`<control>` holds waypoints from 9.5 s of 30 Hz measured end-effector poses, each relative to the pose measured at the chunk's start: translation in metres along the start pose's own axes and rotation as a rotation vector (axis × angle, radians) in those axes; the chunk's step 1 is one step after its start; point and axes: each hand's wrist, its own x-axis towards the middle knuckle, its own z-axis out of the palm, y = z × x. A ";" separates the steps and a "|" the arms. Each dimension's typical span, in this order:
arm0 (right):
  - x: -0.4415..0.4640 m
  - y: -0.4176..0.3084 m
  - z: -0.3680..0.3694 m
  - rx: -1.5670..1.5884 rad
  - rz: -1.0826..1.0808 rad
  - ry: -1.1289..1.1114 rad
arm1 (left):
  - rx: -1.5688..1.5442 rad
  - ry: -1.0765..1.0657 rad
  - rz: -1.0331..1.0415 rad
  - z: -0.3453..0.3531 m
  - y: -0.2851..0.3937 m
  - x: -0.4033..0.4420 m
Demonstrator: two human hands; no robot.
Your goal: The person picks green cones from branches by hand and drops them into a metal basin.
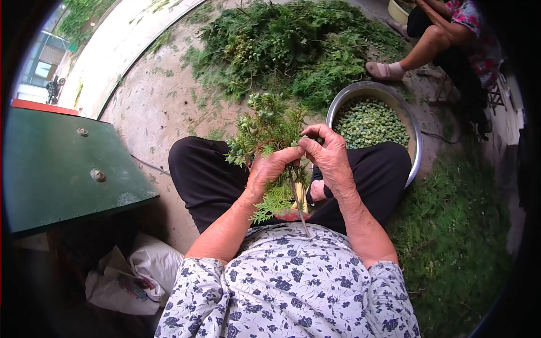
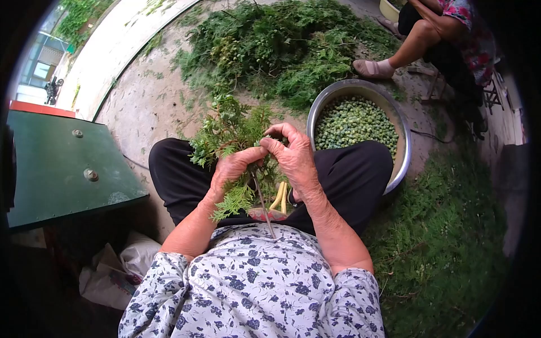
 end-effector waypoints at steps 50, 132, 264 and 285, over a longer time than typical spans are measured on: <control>-0.008 -0.004 -0.003 0.242 0.194 0.006 | -0.198 -0.205 -0.076 -0.002 0.003 0.003; 0.049 -0.032 -0.098 -0.969 -0.396 0.373 | -0.612 -0.123 0.596 -0.093 0.062 0.023; 0.216 -0.111 0.040 0.069 -0.551 0.259 | -0.271 0.133 0.471 -0.048 0.173 0.154; 0.223 -0.092 0.058 -0.558 -0.546 0.133 | 0.114 0.156 0.641 -0.032 0.167 0.150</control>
